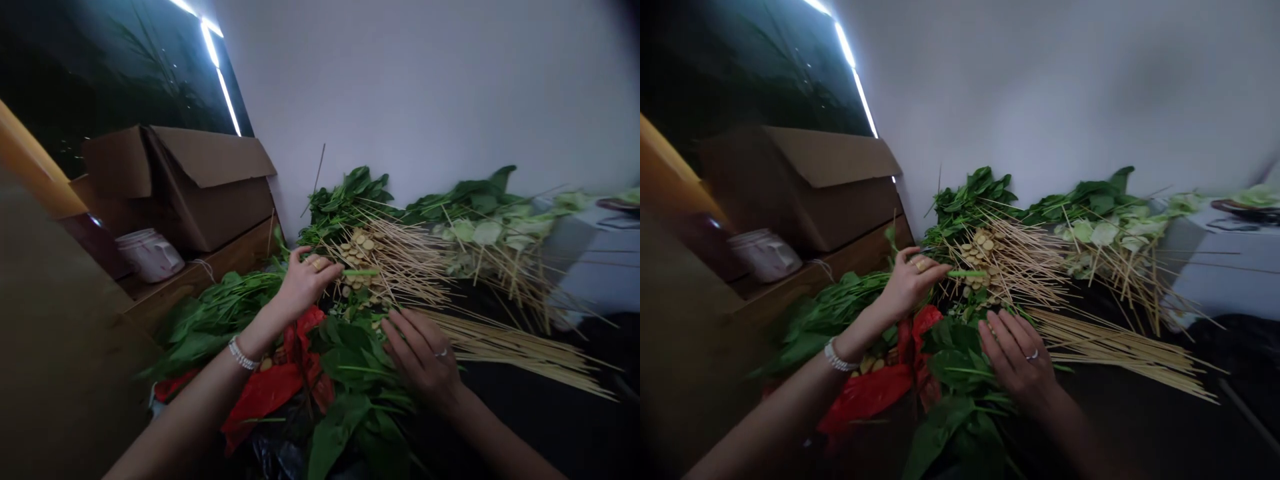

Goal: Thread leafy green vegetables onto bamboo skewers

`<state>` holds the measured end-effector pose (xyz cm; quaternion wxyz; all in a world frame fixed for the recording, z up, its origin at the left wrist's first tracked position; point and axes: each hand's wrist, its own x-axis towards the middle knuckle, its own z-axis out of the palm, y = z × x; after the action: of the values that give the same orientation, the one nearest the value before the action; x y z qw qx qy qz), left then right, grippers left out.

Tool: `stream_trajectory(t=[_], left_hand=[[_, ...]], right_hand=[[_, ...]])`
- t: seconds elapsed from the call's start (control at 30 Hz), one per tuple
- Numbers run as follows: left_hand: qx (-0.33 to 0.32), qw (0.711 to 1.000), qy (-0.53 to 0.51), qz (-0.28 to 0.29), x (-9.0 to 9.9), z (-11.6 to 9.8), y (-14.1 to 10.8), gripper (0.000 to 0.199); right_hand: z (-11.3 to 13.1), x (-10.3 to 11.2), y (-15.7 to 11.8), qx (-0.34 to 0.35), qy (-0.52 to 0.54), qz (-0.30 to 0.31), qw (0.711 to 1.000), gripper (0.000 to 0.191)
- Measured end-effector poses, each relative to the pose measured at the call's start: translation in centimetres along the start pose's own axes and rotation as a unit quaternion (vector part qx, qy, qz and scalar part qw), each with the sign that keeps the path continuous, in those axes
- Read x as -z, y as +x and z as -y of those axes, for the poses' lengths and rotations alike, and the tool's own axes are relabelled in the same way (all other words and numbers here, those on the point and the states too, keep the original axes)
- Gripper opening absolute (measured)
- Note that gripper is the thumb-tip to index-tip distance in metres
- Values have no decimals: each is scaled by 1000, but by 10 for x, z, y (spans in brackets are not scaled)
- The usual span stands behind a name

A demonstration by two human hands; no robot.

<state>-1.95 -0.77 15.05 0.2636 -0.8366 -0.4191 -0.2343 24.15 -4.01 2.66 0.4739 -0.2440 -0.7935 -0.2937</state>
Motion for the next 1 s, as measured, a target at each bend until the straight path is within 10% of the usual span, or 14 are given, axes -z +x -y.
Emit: stream_trajectory(t=[0.17,0.3,0.47,0.63,0.77,1.0], left_hand=[[-148,984,-23,92,-16,-40,13,25],[-190,980,-44,28,-5,-54,22,24],[136,954,-105,-246,-10,-29,-9,28],[365,831,-327,-266,-45,-1,-31,39],[386,779,-415,-269,-68,1,-23,44],[336,831,-366,-250,-84,-20,-43,37]], right_hand=[[-7,8,27,-98,-6,26,995,54],[-14,3,37,-205,150,106,961,33],[-33,-6,33,-402,390,68,826,24],[-45,-21,23,-500,604,26,619,32],[-46,-30,10,-508,636,23,580,35],[-45,-32,-11,-517,666,29,537,30]])
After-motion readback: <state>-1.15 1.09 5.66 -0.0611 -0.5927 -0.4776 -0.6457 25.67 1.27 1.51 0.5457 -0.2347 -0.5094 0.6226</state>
